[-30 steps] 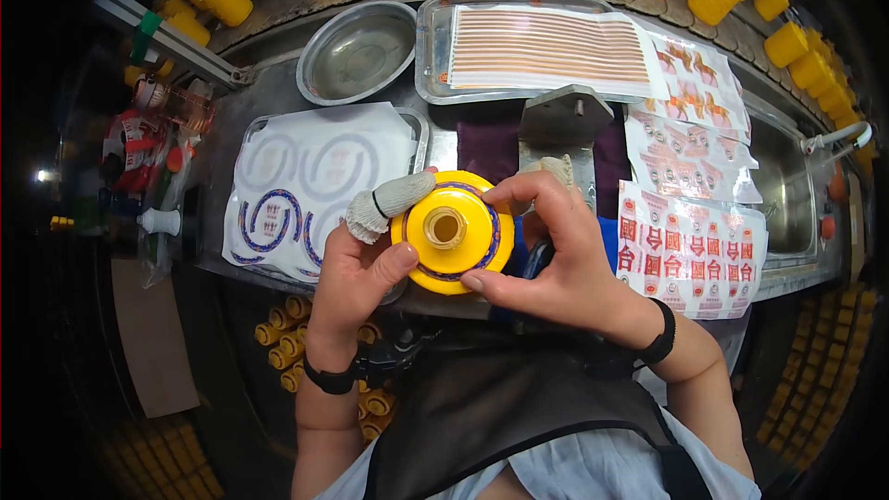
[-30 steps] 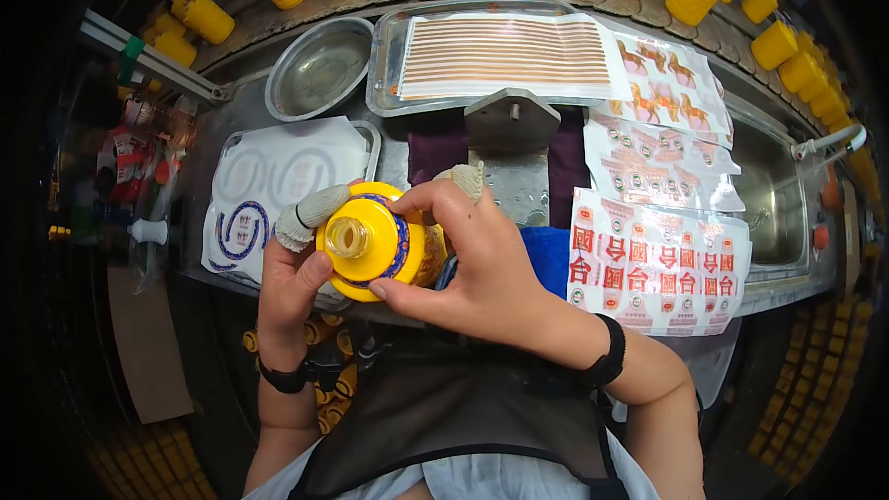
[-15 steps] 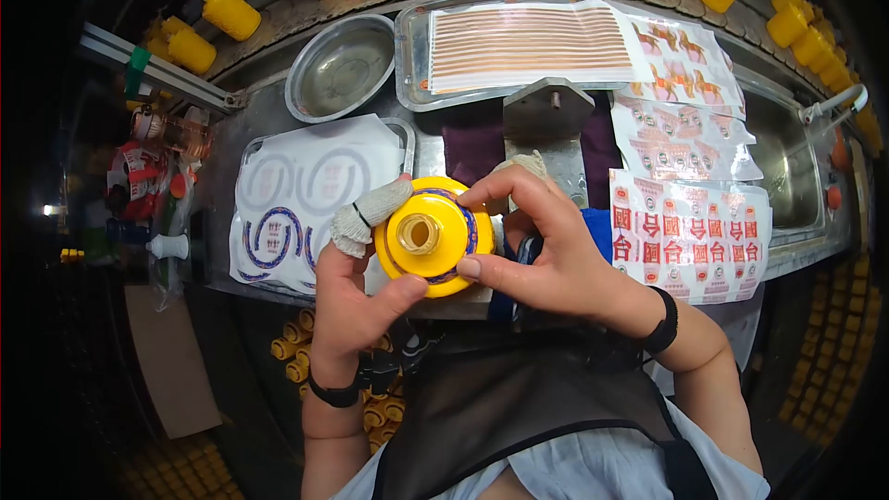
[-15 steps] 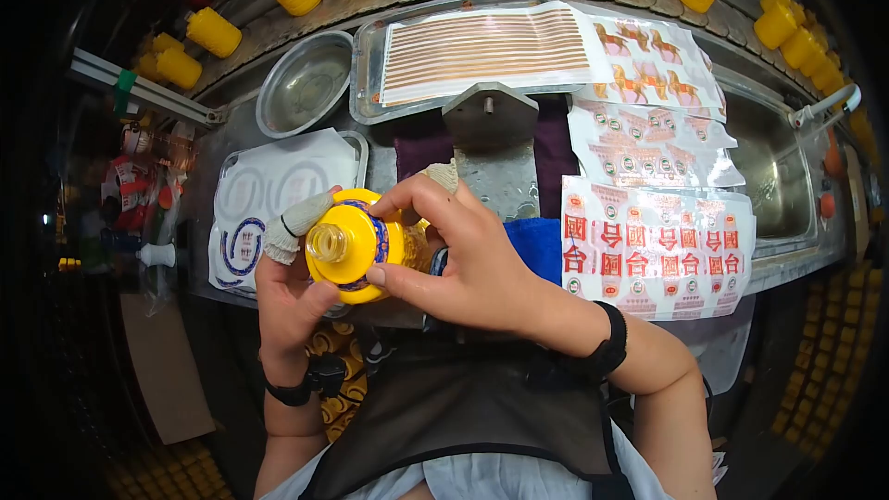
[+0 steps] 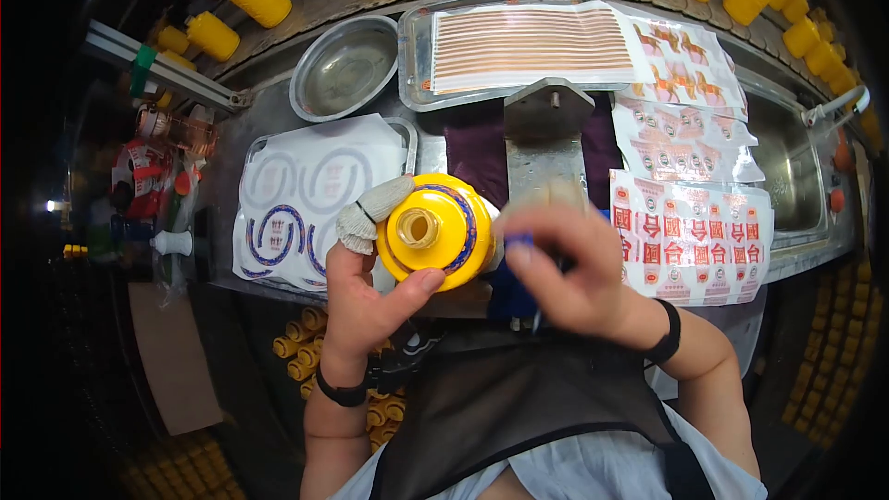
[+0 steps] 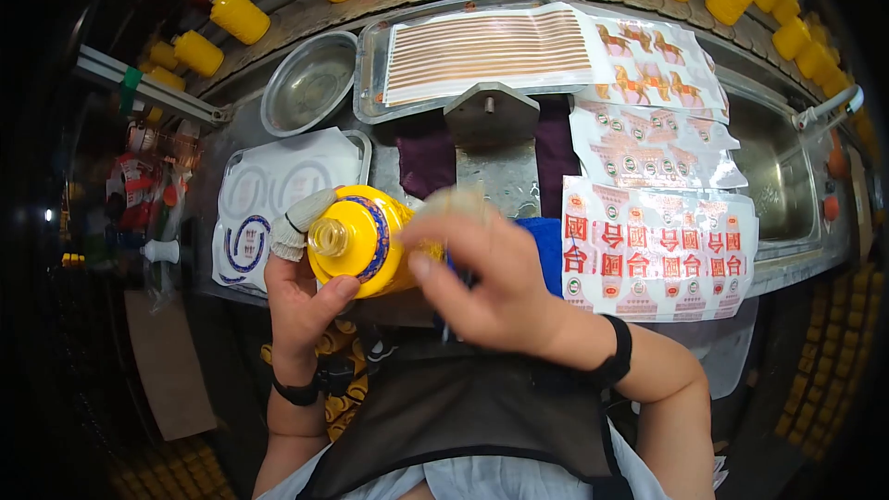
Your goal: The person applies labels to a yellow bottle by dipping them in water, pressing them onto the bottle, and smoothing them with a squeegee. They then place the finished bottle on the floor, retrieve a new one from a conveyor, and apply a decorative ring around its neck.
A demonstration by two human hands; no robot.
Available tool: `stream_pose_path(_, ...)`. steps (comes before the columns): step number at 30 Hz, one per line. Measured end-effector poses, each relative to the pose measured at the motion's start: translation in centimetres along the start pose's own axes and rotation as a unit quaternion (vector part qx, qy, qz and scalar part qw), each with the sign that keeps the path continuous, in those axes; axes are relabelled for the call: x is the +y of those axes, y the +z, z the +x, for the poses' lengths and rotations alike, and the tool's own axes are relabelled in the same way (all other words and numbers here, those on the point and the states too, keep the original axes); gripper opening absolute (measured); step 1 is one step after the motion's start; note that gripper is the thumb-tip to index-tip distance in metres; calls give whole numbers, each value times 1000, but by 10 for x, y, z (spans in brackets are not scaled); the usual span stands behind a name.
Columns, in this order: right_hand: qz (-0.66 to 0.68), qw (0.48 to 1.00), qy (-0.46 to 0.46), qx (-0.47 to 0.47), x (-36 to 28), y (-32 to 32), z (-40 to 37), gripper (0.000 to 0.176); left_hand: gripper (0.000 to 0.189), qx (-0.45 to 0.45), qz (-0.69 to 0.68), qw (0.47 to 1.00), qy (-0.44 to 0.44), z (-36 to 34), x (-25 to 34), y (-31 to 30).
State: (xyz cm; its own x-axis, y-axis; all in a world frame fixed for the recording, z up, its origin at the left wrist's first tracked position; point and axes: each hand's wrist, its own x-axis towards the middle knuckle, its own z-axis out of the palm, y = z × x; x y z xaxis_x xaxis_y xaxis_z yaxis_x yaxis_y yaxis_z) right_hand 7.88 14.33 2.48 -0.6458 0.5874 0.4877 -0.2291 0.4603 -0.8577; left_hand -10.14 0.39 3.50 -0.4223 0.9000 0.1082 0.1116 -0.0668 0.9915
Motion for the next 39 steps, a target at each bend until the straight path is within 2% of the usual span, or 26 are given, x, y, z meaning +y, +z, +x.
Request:
stream_pose_path(2,-87,976,-153,-129,-9,-2,-14,47,76,-7,-5,1000,-21,-2,0,-3)
stream_pose_path(3,-143,961,-155,-178,-17,-3,-18,63,76,-15,-7,999,-33,-2,0,-3)
stream_pose_path(6,-197,946,-153,-208,-13,-7,-20,64,75,-6,-12,1000,-4,-2,-1,0)
stream_pose_path(9,-167,966,-133,-144,-11,-1,-20,62,75,-21,14,1000,-16,-3,-3,-5)
stream_pose_path(12,-153,981,-82,-86,-8,3,-14,58,75,-30,43,998,24,0,-7,-8)
stream_pose_path(13,-128,984,-53,-116,-12,-1,-10,50,72,-19,33,999,20,0,-6,-6)
stream_pose_path(15,-90,990,-66,-84,2,5,1,46,68,0,11,1000,13,0,-3,-2)
stream_pose_path(17,-45,994,-13,-102,2,4,15,40,68,-3,26,1000,17,0,-6,-3)
stream_pose_path(20,27,990,-29,-134,17,10,38,40,75,-16,13,1000,11,-2,-10,-4)
stream_pose_path(21,13,988,-47,-145,16,8,41,40,78,-17,2,1000,8,-2,-10,-6)
stream_pose_path(24,-120,985,-66,-104,-9,6,13,45,92,-46,122,989,69,0,-3,-9)
stream_pose_path(25,-172,972,-92,-129,-14,1,0,49,98,-51,149,984,78,1,-4,-8)
stream_pose_path(27,-230,947,-159,-158,-10,-1,-18,60,92,-10,131,988,84,-2,-16,1)
stream_pose_path(31,-332,876,-289,-197,-13,6,-10,60,88,110,137,969,173,-4,-31,28)
stream_pose_path(34,-440,819,-267,-254,-45,22,7,55,86,165,189,949,193,-9,-37,36)
stream_pose_path(35,-478,796,-263,-263,-54,31,12,57,82,158,281,924,205,-10,-34,34)
stream_pose_path(37,-548,760,-178,-299,-75,53,21,62,82,118,160,975,104,-10,-40,33)
stream_pose_path(38,-581,738,-134,-315,-81,60,22,65,83,112,136,979,97,-10,-44,34)
stream_pose_path(39,-574,753,-148,-288,-75,62,20,68,84,106,113,984,91,-11,-48,36)
